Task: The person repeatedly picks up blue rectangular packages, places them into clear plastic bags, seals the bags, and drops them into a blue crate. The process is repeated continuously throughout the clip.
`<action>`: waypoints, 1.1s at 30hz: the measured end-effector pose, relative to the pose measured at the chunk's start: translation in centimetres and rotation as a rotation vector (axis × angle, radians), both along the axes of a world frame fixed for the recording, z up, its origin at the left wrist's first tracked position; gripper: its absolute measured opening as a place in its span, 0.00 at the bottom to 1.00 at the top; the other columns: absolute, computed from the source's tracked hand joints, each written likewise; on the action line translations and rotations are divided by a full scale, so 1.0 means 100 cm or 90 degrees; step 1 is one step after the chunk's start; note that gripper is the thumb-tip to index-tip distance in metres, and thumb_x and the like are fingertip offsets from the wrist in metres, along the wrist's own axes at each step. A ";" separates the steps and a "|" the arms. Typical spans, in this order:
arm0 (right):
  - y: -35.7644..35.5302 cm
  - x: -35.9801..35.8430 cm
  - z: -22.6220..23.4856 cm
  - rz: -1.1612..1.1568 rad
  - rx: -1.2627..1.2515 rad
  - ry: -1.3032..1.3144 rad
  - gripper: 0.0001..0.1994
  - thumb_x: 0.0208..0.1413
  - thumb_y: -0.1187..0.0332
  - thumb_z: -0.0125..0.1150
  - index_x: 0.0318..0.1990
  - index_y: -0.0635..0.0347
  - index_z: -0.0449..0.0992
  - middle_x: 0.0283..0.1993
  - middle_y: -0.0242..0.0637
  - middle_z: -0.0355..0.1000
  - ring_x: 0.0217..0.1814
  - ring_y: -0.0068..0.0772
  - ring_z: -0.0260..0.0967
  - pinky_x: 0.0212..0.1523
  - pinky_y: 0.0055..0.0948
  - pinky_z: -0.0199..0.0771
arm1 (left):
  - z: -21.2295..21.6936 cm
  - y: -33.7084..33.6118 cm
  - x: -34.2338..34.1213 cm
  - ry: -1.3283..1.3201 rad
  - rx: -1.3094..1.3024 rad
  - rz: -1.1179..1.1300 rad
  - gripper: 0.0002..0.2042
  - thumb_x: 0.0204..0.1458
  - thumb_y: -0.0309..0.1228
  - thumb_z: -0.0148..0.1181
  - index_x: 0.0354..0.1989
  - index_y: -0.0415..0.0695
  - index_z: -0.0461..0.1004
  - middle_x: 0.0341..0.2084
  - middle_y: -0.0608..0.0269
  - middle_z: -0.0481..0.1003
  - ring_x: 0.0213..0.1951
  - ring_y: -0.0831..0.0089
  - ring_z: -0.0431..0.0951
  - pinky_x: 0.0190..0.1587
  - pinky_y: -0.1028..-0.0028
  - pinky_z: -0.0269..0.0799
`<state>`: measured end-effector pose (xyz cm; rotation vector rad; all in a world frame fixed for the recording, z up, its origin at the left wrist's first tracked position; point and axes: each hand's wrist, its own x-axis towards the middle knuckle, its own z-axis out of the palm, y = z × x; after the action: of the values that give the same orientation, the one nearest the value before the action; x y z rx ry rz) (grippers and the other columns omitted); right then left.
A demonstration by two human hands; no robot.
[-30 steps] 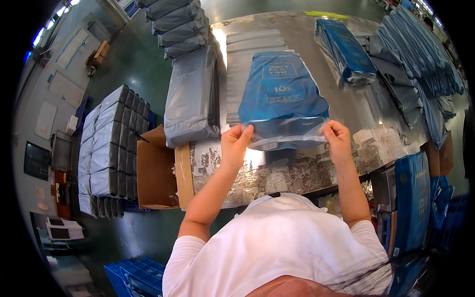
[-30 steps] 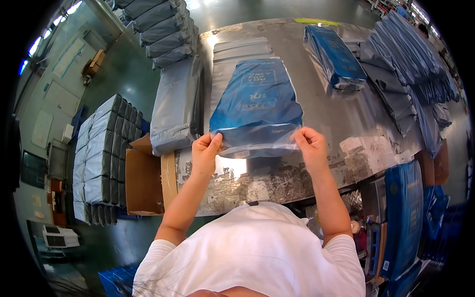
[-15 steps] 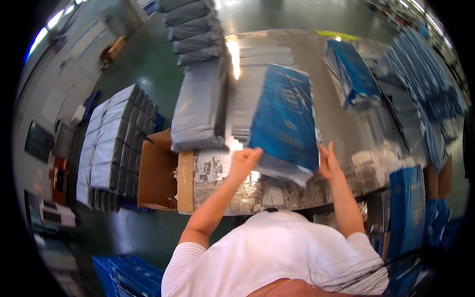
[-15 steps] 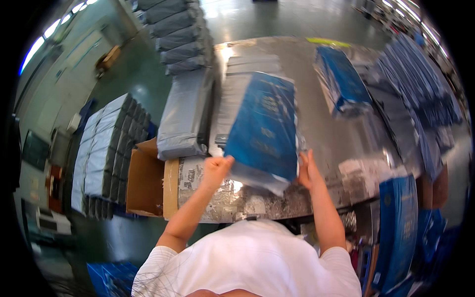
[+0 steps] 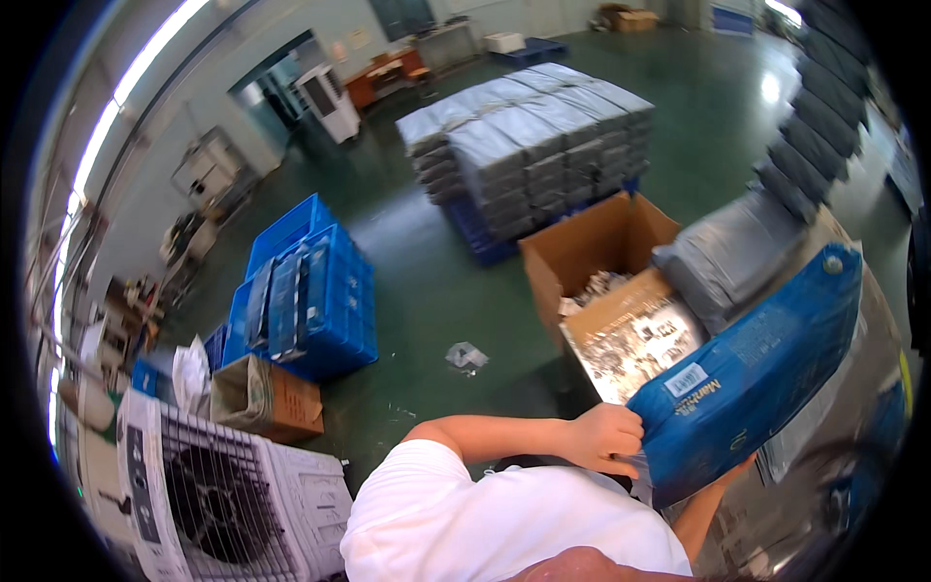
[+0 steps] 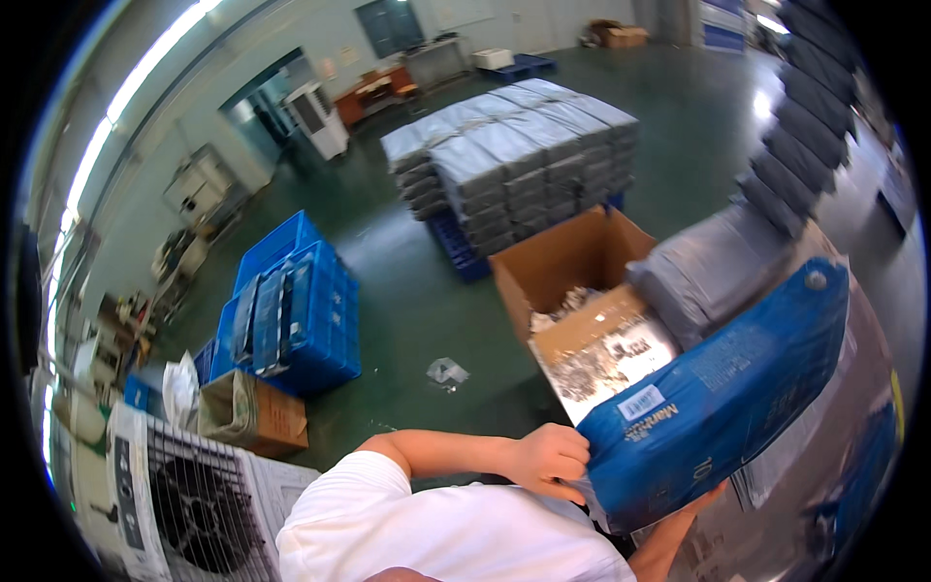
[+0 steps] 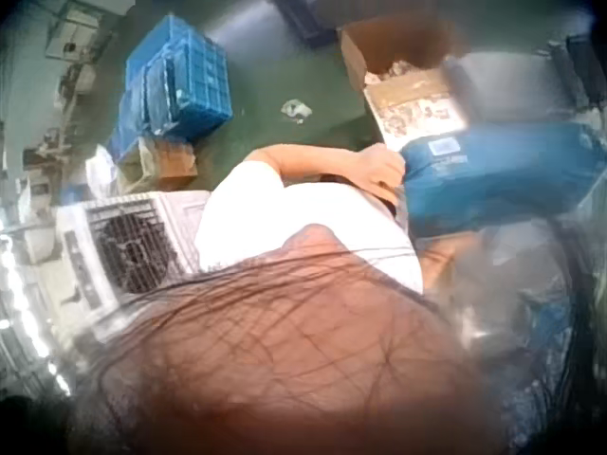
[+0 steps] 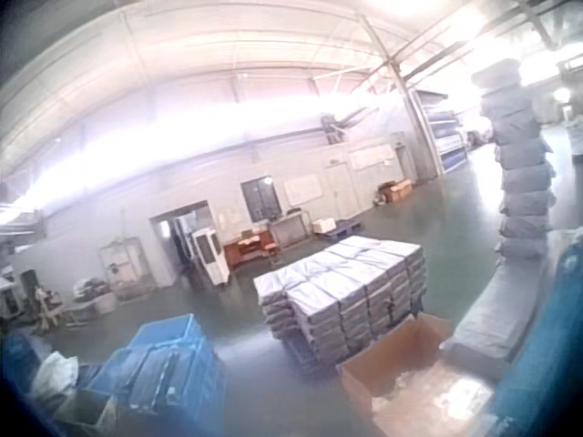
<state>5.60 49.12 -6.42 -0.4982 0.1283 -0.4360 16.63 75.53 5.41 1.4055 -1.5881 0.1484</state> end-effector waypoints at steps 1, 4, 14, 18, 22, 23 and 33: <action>0.014 0.017 0.006 0.028 -0.006 0.002 0.32 0.49 0.44 0.45 0.56 0.58 0.60 0.53 0.43 0.62 0.52 0.43 0.61 0.52 0.42 0.63 | -0.001 0.032 0.001 -0.020 -0.007 0.061 0.22 0.40 0.36 0.64 0.11 0.44 0.53 0.14 0.60 0.58 0.18 0.62 0.61 0.17 0.69 0.53; 0.062 0.072 0.019 0.118 -0.029 0.016 0.32 0.48 0.45 0.46 0.55 0.58 0.61 0.52 0.44 0.63 0.51 0.44 0.62 0.49 0.44 0.65 | 0.019 0.126 -0.004 -0.061 -0.049 0.281 0.18 0.37 0.35 0.66 0.13 0.45 0.59 0.17 0.63 0.61 0.24 0.64 0.64 0.33 0.65 0.59; 0.545 0.339 0.244 0.730 -0.258 -0.168 0.26 0.53 0.52 0.50 0.54 0.60 0.61 0.52 0.35 0.63 0.52 0.30 0.62 0.50 0.27 0.62 | 0.025 0.413 0.023 -0.016 -0.139 1.086 0.62 0.26 0.35 0.73 0.61 0.39 0.24 0.62 0.46 0.33 0.64 0.55 0.37 0.60 0.57 0.44; 0.703 0.343 0.292 0.291 -0.883 -0.790 0.26 0.51 0.57 0.52 0.54 0.62 0.61 0.54 0.47 0.60 0.59 0.46 0.53 0.58 0.36 0.53 | 0.063 0.548 0.148 -0.127 -0.341 1.469 0.42 0.43 0.34 0.61 0.60 0.32 0.38 0.61 0.43 0.37 0.62 0.52 0.42 0.61 0.63 0.44; 0.676 0.236 0.192 0.543 -0.956 -1.075 0.27 0.48 0.59 0.54 0.57 0.56 0.59 0.53 0.47 0.62 0.55 0.48 0.59 0.54 0.39 0.59 | -0.010 0.534 0.146 -0.307 0.170 1.269 0.16 0.37 0.28 0.55 0.38 0.41 0.69 0.36 0.55 0.69 0.38 0.58 0.70 0.41 0.65 0.66; 0.645 0.227 0.162 0.634 -0.955 -1.110 0.28 0.48 0.60 0.55 0.57 0.56 0.58 0.54 0.47 0.62 0.55 0.46 0.59 0.54 0.38 0.59 | -0.045 0.511 0.160 -0.189 0.244 1.100 0.12 0.32 0.27 0.54 0.31 0.42 0.71 0.38 0.51 0.68 0.39 0.56 0.70 0.40 0.62 0.68; 0.114 0.037 -0.098 0.667 -1.232 0.509 0.23 0.45 0.56 0.54 0.46 0.64 0.71 0.47 0.50 0.68 0.51 0.47 0.64 0.52 0.37 0.63 | -0.216 0.265 0.084 0.308 0.635 0.152 0.20 0.45 0.40 0.55 0.46 0.43 0.68 0.41 0.51 0.71 0.45 0.56 0.69 0.47 0.62 0.65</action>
<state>9.32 60.54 -16.17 -2.4694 0.1565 0.9108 25.06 102.04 -16.15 2.1586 -1.0794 -0.8965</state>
